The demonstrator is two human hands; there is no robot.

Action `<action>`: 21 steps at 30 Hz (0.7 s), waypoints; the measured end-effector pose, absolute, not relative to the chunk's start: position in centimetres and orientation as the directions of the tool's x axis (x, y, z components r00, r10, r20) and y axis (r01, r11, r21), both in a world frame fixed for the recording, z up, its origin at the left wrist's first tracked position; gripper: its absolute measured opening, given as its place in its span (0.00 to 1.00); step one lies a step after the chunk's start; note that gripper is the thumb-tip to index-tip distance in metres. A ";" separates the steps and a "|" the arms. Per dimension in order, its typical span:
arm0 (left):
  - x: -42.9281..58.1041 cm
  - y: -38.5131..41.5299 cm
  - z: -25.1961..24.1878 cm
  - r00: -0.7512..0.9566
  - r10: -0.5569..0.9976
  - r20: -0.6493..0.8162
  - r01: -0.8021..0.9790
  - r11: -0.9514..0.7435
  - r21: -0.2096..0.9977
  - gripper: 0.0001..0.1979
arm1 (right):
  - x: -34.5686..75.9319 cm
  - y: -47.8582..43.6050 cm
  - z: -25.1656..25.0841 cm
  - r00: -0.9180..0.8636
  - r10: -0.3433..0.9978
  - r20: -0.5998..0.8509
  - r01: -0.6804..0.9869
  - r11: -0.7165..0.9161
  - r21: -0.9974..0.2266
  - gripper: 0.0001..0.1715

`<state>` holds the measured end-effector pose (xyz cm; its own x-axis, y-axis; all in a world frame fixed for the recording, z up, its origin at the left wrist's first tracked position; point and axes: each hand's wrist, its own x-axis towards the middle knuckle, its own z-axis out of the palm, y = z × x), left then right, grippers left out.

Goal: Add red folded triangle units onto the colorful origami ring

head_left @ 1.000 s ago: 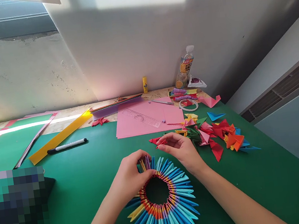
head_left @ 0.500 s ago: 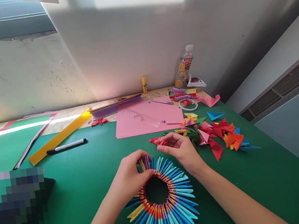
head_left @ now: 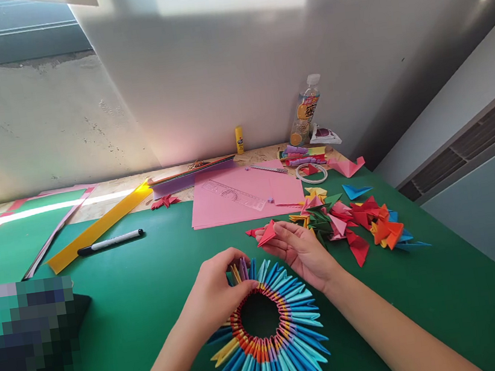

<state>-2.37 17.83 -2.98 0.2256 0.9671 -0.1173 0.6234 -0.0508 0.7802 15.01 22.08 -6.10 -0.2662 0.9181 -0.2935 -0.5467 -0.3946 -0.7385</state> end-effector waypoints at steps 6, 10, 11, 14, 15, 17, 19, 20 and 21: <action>-2.4 17.8 -3.1 0.226 0.967 -0.115 0.626 -0.054 0.778 0.07 | 14.9 22.1 -6.3 -0.267 0.912 -0.311 -0.547 -0.409 -0.731 0.13; -2.3 17.9 -3.0 0.225 0.967 -0.121 0.623 -0.047 0.780 0.07 | 14.8 22.0 -6.3 -0.278 0.912 -0.301 -0.530 -0.407 -0.744 0.12; -2.3 17.9 -3.0 0.224 0.967 -0.123 0.622 -0.045 0.781 0.07 | 14.7 22.0 -6.3 -0.278 0.912 -0.300 -0.528 -0.406 -0.746 0.12; -2.3 17.9 -2.9 0.223 0.967 -0.124 0.623 -0.043 0.781 0.07 | 14.7 22.0 -6.3 -0.271 0.913 -0.304 -0.519 -0.404 -0.753 0.12; -2.3 17.9 -2.9 0.223 0.967 -0.124 0.624 -0.044 0.780 0.07 | 14.7 22.0 -6.3 -0.267 0.914 -0.306 -0.515 -0.404 -0.756 0.12; -2.3 17.9 -2.9 0.223 0.968 -0.117 0.626 -0.050 0.778 0.08 | 14.7 22.0 -6.2 -0.258 0.914 -0.313 -0.509 -0.404 -0.760 0.13; -2.3 17.9 -3.0 0.222 0.968 -0.114 0.627 -0.052 0.777 0.08 | 14.6 22.0 -6.2 -0.250 0.914 -0.319 -0.510 -0.405 -0.759 0.13; -2.3 17.9 -3.0 0.222 0.968 -0.114 0.628 -0.053 0.777 0.08 | 14.6 21.9 -6.2 -0.245 0.915 -0.321 -0.512 -0.404 -0.759 0.13; -2.3 17.9 -3.0 0.222 0.968 -0.114 0.629 -0.053 0.776 0.08 | 14.6 21.9 -6.2 -0.243 0.915 -0.322 -0.513 -0.403 -0.758 0.14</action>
<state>-2.32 17.92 -3.02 0.2219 0.9683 -0.1143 0.6291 -0.0526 0.7756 14.59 21.95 -6.19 -0.2427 0.9151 -0.3221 -0.5133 -0.4029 -0.7578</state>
